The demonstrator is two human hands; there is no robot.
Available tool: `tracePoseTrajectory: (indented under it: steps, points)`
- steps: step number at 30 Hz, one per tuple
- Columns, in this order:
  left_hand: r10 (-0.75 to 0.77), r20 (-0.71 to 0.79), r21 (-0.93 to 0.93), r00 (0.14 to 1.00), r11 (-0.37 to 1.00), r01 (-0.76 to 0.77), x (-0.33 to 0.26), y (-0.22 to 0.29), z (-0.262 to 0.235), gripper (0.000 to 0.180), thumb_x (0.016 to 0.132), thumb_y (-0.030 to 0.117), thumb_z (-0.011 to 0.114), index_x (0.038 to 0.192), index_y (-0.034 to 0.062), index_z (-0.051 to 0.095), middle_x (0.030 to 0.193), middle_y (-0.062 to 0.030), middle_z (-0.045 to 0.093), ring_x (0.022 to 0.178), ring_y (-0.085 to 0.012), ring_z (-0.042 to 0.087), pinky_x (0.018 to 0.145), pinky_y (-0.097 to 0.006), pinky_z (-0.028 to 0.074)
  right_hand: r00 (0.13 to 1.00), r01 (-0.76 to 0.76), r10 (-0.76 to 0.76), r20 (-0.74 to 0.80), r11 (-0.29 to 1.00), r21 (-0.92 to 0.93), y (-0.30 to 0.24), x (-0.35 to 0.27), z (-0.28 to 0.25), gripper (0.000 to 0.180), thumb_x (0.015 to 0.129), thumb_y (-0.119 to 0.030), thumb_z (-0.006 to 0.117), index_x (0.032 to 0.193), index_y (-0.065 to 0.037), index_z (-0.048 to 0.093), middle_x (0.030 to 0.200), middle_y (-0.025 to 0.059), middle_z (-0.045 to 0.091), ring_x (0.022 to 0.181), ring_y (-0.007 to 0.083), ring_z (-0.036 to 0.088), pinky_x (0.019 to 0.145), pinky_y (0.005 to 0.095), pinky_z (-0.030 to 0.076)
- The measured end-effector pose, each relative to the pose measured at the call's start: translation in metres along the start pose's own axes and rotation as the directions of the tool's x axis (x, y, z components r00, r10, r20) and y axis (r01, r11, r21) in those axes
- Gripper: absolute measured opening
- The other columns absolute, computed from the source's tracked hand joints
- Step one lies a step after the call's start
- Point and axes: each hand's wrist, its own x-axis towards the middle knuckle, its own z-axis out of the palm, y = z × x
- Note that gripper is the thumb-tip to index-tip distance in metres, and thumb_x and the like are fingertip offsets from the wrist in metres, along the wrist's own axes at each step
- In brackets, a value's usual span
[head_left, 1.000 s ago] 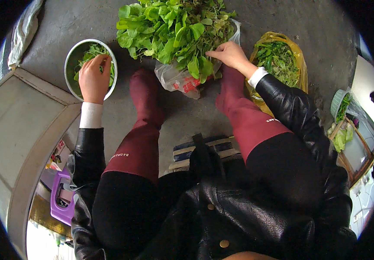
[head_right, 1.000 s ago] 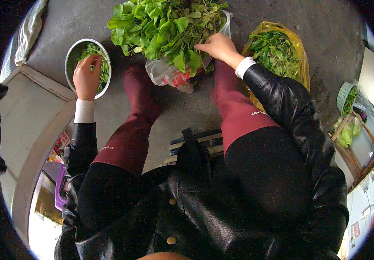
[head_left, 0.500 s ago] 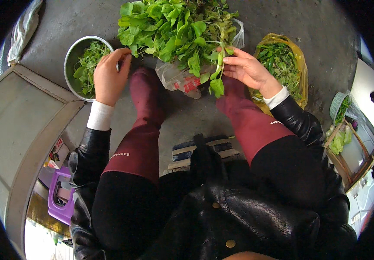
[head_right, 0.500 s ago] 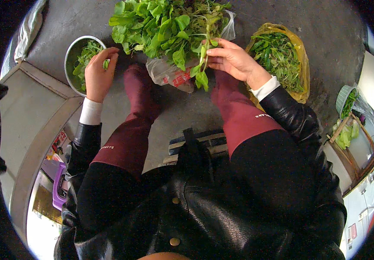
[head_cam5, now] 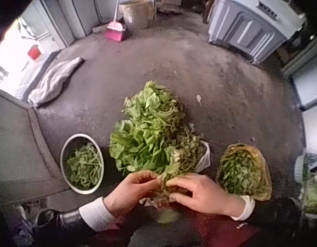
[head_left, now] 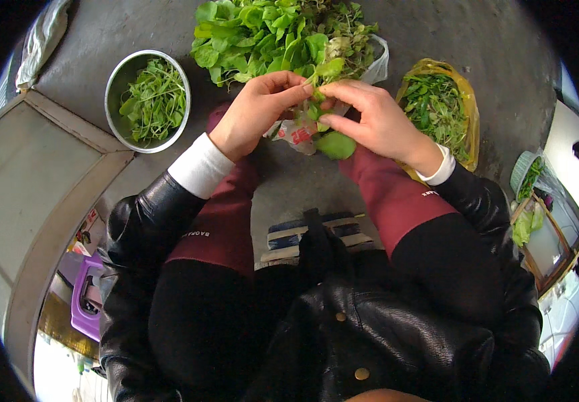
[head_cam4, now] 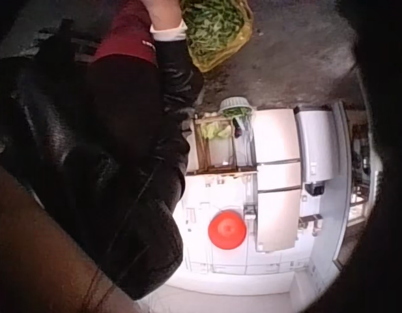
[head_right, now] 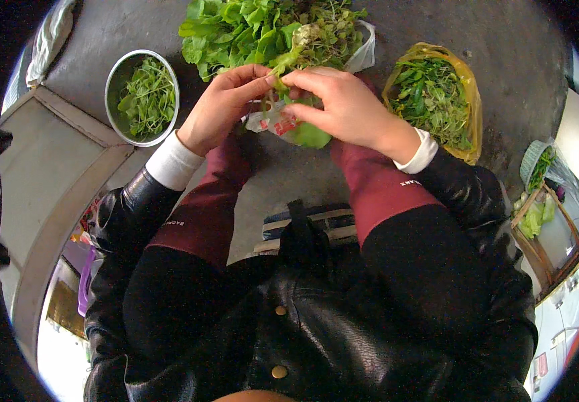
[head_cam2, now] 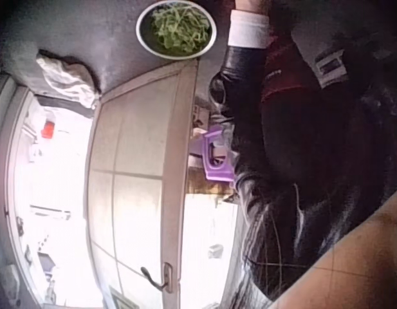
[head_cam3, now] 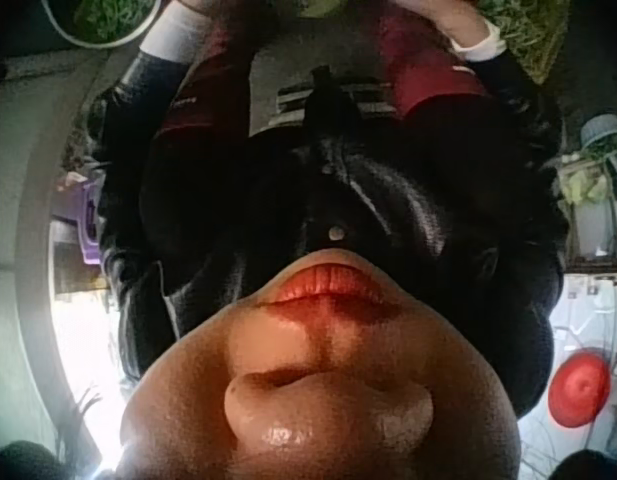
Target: The person sits on the floor and sorts leafy green vegetables by hand, separating stems and leaves. The person places the separated parts into a metal bowl and a plastic bag.
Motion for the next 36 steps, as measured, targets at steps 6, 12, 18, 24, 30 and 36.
tracePoseTrajectory:
  steps: [6, 12, 18, 24, 30, 36]
  points:
    - [-0.037, 0.091, -0.272, 0.995, 0.960, 0.060, 0.001, -0.009, -0.007, 0.022, 0.105, 0.018, 0.054, 0.117, 0.0028, 0.063, 0.105, -0.0038, 0.068, 0.093, -0.0135, 0.065, 0.082, -0.028, 0.053, 0.840, -0.533, 0.492, 0.229, 0.671, 0.516, 0.034, 0.004, -0.007, 0.032, 0.102, -0.032, 0.059, 0.108, -0.003, 0.072, 0.096, 0.0023, 0.071, 0.083, 0.0084, 0.063, 0.075, 0.0250, 0.051]
    - [-0.080, 0.229, -0.395, 0.970, 0.903, 0.167, 0.001, -0.013, -0.005, 0.023, 0.105, 0.018, 0.052, 0.118, 0.0019, 0.062, 0.103, -0.0037, 0.067, 0.090, -0.0147, 0.065, 0.084, -0.033, 0.054, 0.786, -0.559, 0.576, 0.224, 0.510, 0.653, 0.029, 0.011, 0.001, 0.034, 0.099, -0.038, 0.063, 0.110, -0.008, 0.072, 0.104, -0.0001, 0.069, 0.076, 0.0079, 0.059, 0.067, 0.0239, 0.048]
    - [-0.142, 0.237, -0.376, 0.961, 0.899, 0.226, -0.007, 0.001, -0.002, 0.022, 0.105, 0.020, 0.052, 0.117, 0.0030, 0.060, 0.091, 0.0003, 0.057, 0.073, -0.0109, 0.055, 0.077, -0.030, 0.052, 0.940, -0.111, 0.113, -0.321, 0.994, 0.024, 0.031, 0.011, -0.005, 0.024, 0.081, -0.009, 0.073, 0.104, -0.006, 0.066, 0.092, 0.0053, 0.060, 0.072, 0.0135, 0.059, 0.066, 0.0275, 0.049]
    - [-0.075, 0.315, -0.341, 0.946, 0.922, 0.186, -0.008, -0.001, -0.011, 0.017, 0.103, 0.019, 0.050, 0.112, 0.0057, 0.057, 0.088, 0.0008, 0.052, 0.059, -0.0068, 0.036, 0.058, -0.023, 0.037, 0.973, -0.141, 0.107, -0.205, 0.977, -0.160, 0.036, 0.016, -0.009, 0.037, 0.079, -0.017, 0.075, 0.113, -0.008, 0.064, 0.101, 0.0115, 0.067, 0.076, 0.0274, 0.066, 0.066, 0.0365, 0.052]
    - [-0.197, 0.062, -0.195, 0.978, 0.959, 0.205, -0.009, 0.001, -0.033, 0.017, 0.102, 0.015, 0.049, 0.116, 0.0090, 0.053, 0.086, 0.0017, 0.051, 0.052, -0.0021, 0.029, 0.045, -0.020, 0.021, 0.979, -0.123, 0.076, -0.188, 0.959, -0.254, 0.046, 0.032, -0.055, 0.018, 0.086, -0.005, 0.070, 0.104, -0.007, 0.072, 0.084, 0.0007, 0.065, 0.060, 0.0068, 0.053, 0.057, 0.0253, 0.045]
    - [-0.057, 0.032, -0.187, 0.998, 0.980, 0.062, -0.017, 0.004, -0.044, 0.016, 0.107, 0.019, 0.048, 0.120, 0.0104, 0.053, 0.088, 0.0021, 0.051, 0.056, -0.0013, 0.030, 0.046, -0.018, 0.022, 0.945, -0.247, 0.185, -0.270, 0.944, -0.218, 0.058, 0.046, -0.070, 0.057, 0.087, -0.011, 0.069, 0.140, -0.006, 0.048, 0.136, 0.0146, 0.045, 0.105, 0.0225, 0.060, 0.090, 0.0344, 0.050]
